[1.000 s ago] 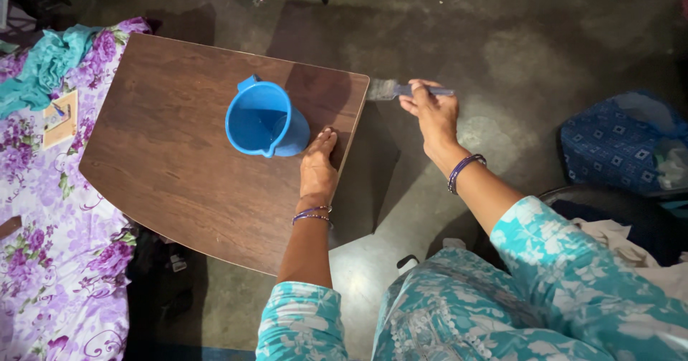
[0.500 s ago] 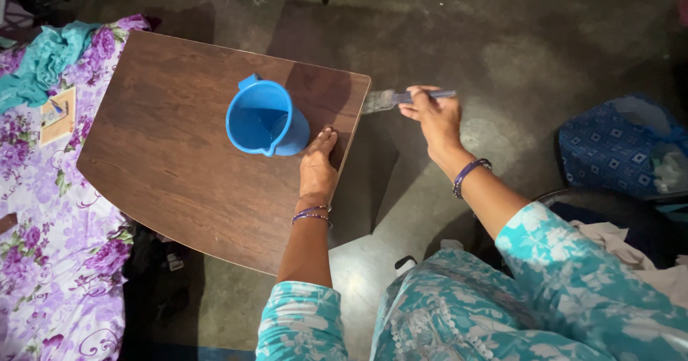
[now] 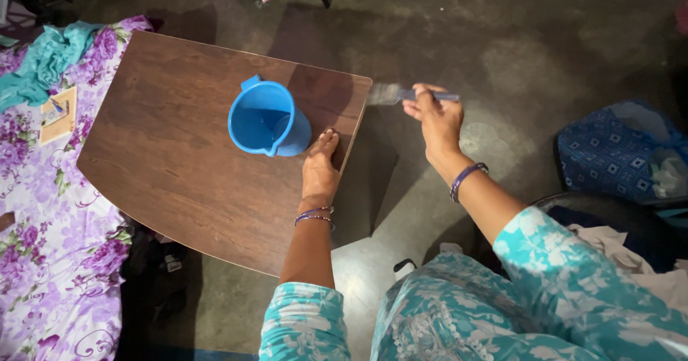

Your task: The person uses a brush and a blue plastic cup to wipe the surface and edges of a wooden table. They repeatedly dip the brush into the cup and scrub different areas of the tabletop and sides.

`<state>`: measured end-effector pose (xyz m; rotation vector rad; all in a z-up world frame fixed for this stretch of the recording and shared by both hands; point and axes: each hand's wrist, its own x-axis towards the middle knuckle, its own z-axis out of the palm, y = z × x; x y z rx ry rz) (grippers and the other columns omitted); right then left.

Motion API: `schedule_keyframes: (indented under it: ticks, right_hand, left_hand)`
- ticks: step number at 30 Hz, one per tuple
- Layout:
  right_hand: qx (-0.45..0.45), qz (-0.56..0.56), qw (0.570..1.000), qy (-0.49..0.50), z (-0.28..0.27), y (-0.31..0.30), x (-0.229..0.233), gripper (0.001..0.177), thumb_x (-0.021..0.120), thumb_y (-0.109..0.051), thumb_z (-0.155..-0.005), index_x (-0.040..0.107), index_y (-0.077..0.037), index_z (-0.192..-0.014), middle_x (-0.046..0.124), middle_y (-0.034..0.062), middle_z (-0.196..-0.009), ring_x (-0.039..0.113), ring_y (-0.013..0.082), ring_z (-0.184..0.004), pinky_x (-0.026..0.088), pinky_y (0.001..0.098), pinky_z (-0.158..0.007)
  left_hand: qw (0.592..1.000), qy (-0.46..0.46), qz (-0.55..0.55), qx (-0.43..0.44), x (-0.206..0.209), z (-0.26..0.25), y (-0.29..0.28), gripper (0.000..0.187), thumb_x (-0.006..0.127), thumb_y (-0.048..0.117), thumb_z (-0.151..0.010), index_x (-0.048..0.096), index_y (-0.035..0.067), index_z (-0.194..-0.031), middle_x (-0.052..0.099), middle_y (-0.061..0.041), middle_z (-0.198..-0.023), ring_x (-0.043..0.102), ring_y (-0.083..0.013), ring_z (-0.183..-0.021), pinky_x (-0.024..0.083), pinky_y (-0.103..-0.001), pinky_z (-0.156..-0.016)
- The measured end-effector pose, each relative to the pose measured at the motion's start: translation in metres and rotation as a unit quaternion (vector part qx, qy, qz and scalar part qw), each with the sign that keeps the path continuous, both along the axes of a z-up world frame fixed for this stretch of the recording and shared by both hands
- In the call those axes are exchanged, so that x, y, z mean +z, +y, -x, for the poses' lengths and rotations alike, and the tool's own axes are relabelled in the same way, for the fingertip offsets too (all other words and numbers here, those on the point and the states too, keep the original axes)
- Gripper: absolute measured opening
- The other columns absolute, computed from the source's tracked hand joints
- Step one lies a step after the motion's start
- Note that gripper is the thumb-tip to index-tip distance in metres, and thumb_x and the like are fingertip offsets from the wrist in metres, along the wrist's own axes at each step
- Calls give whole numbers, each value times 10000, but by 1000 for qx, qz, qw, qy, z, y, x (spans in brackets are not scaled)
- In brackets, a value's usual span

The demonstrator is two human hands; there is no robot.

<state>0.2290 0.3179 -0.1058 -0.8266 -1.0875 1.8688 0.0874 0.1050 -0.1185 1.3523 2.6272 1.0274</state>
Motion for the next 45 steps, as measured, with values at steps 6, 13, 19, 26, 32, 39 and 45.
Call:
schedule_keyframes:
  ticks: [6,13,19,26,32,39,45]
  right_hand:
    - [2,-5,1000,-20,12,5,1,253,631,-135,-984,677,69,-1128,717,133,-1043,757,214,-876,669,318,-844]
    - [16,-3,999,-34,1,2,5,253,628,-130,-987,674,79,-1122,719,138,-1036,760,216,-877,664,322,-835]
    - [27,-16,999,-31,11,-7,1,257,634,-142,-995,683,75,-1122,723,139,-1014,749,203,-860,663,316,-812]
    - [30,-12,999,-16,-4,-11,7,247,622,-123,-999,661,90,-1118,711,130,-1030,749,204,-845,661,323,-806]
    - [34,-26,999,-30,8,-15,4,268,628,-139,-993,675,87,-1128,732,139,-1009,755,197,-864,660,314,-832]
    - [48,-10,998,-44,-6,-18,4,254,628,-121,-988,665,93,-1119,720,145,-1009,757,209,-847,665,325,-810]
    - [42,-28,998,-35,0,-20,9,270,627,-137,-996,672,91,-1132,725,135,-1022,757,206,-865,665,318,-825]
  left_hand:
    - [1000,18,8,0,-6,2,0,543,575,-181,-756,696,1,-1253,634,-179,-1391,549,-339,-1348,424,-398,-1148]
    - [1000,2,11,10,1,1,1,541,578,-181,-753,696,5,-1247,633,-172,-1387,546,-330,-1348,422,-393,-1148]
    - [1000,3,15,9,2,-1,0,544,561,-191,-763,700,7,-1250,632,-174,-1391,546,-330,-1351,420,-395,-1150]
    - [1000,-7,0,10,-4,0,-2,544,558,-181,-764,689,4,-1258,625,-172,-1407,537,-328,-1368,420,-389,-1162]
    - [999,12,32,2,-6,-2,-2,583,562,-170,-782,642,11,-1331,571,-172,-1473,485,-337,-1409,387,-404,-1177]
    - [1000,16,17,-19,10,-8,-9,564,567,-146,-795,628,-6,-1337,563,-209,-1464,477,-360,-1407,409,-417,-1157]
    - [998,67,-5,14,19,-17,-36,526,506,-164,-794,666,-13,-1271,637,-203,-1380,562,-360,-1354,467,-418,-1129]
